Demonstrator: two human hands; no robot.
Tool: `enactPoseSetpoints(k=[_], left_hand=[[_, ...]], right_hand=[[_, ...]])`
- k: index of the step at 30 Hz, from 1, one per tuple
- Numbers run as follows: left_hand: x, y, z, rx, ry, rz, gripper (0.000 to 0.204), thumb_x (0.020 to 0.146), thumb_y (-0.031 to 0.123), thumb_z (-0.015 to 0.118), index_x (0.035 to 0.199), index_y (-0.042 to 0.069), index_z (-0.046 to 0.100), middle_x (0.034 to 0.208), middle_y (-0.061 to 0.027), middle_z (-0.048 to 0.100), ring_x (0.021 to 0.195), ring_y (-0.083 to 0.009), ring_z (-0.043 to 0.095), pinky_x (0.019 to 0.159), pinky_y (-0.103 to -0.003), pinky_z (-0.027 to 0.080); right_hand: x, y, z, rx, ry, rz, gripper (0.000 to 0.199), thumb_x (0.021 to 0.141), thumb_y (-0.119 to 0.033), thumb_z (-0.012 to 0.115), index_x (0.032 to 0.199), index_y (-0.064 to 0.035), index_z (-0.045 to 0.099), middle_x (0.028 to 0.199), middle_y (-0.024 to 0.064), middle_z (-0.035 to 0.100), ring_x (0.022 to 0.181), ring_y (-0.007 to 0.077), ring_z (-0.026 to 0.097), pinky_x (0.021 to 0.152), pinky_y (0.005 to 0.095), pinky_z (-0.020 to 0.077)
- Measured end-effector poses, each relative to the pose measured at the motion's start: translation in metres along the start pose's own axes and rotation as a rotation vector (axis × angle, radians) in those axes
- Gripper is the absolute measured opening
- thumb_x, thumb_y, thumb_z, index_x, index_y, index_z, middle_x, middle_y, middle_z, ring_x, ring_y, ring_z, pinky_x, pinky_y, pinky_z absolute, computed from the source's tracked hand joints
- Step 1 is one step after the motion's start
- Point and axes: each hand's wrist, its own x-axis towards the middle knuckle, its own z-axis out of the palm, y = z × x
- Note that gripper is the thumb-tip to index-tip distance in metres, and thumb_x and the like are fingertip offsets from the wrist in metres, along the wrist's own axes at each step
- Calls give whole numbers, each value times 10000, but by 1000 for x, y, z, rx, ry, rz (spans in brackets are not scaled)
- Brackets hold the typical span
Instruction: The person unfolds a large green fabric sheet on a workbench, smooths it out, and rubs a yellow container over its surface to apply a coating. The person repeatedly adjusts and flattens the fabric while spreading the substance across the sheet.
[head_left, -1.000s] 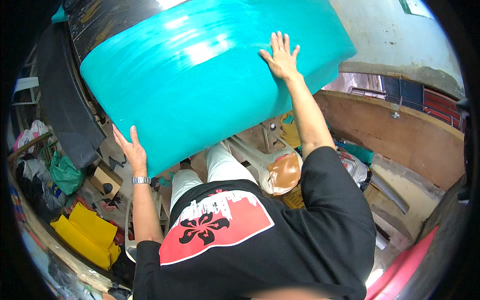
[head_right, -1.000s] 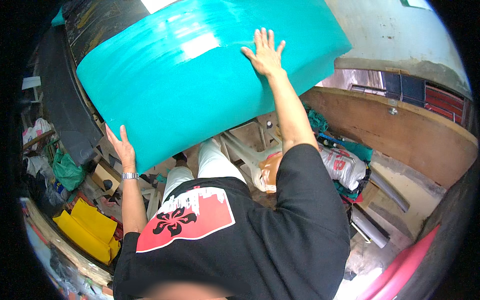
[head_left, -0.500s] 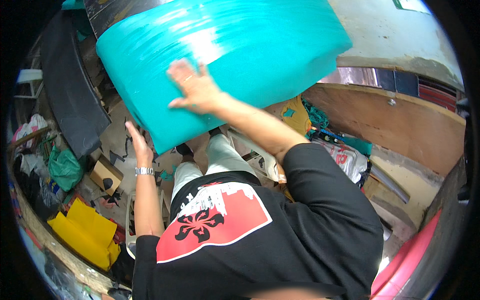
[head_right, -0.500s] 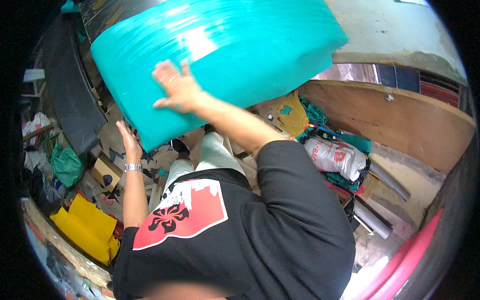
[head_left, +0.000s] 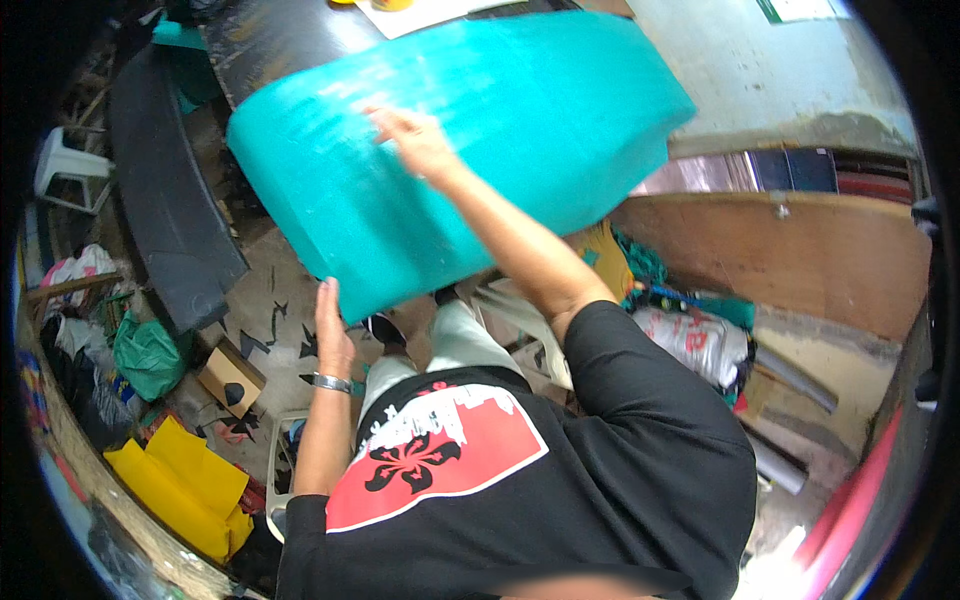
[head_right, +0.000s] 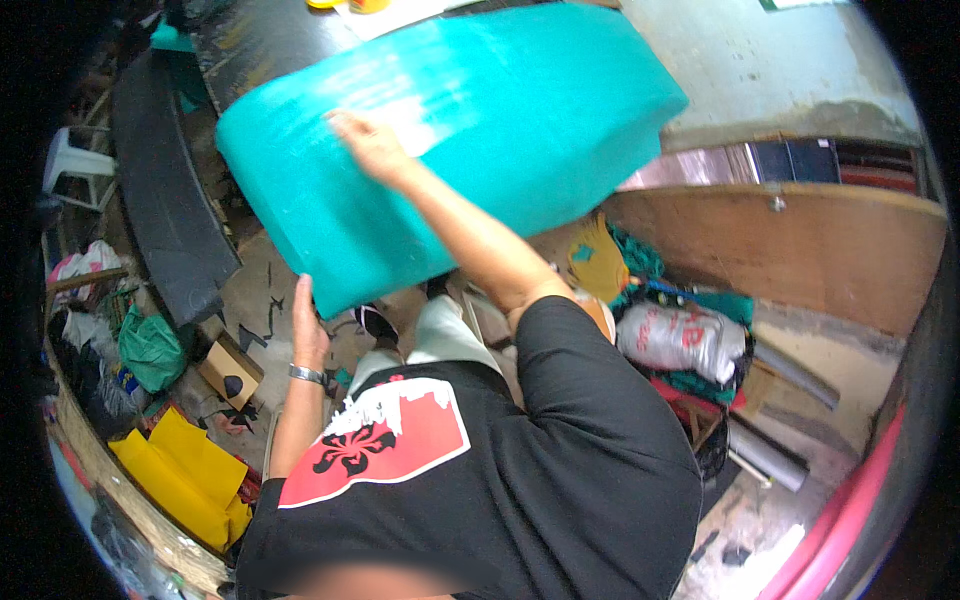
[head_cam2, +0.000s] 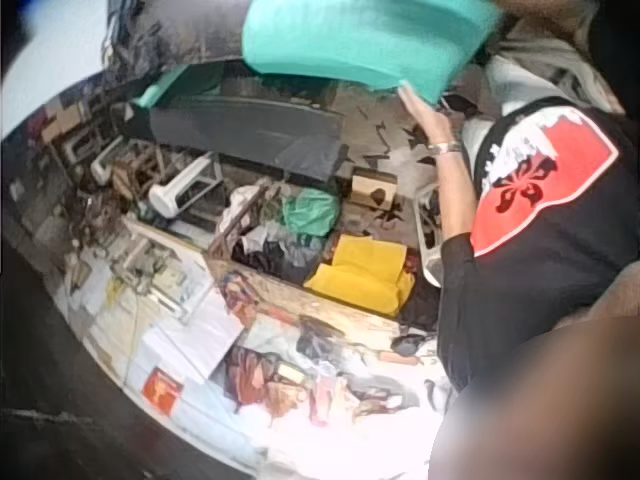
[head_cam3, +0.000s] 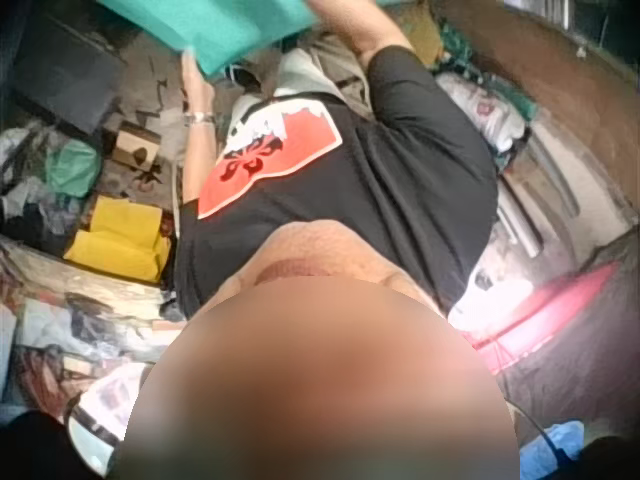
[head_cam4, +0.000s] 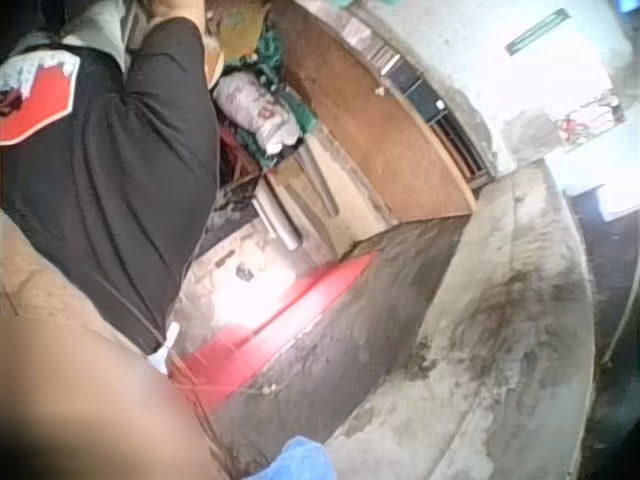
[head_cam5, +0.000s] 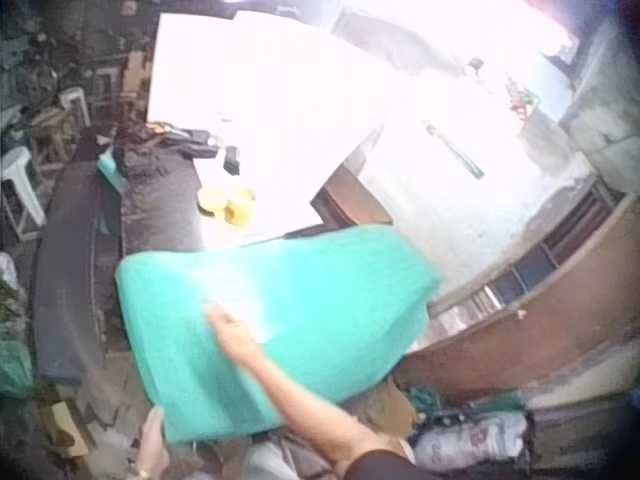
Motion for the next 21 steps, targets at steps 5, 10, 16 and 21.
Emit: enactPoseSetpoints(k=[5,10,16,21], left_hand=[[-7,-2,19,-63,69,270,519,929,30,604,1414,-19,427,1370,-108,520,1219,-211,502,1045,-347,385],[-3,-5,24,-98,167,364,387,928,1,597,1309,-8,529,1257,-77,588,1131,-166,545,1003,-323,411],[1,-10,32,-124,312,396,302,930,-5,598,1230,-8,569,1163,-67,612,1054,-147,563,943,-298,437],[2,-6,43,-123,429,401,219,935,7,600,1152,-17,582,1098,-56,631,1000,-139,578,907,-286,448]], right_hand=[[120,-15,-77,-443,184,-6,410,891,-359,705,1232,-134,671,917,66,691,699,104,598,672,275,516],[222,-11,-101,-534,66,139,744,788,-367,801,1420,-166,464,756,103,661,489,138,593,452,281,487],[313,-8,-110,-767,-98,414,810,707,-378,848,1362,-102,459,696,119,650,504,146,639,401,247,451],[345,14,-111,-888,-201,461,618,689,-411,887,1153,-93,632,726,106,673,468,97,594,434,219,378]])
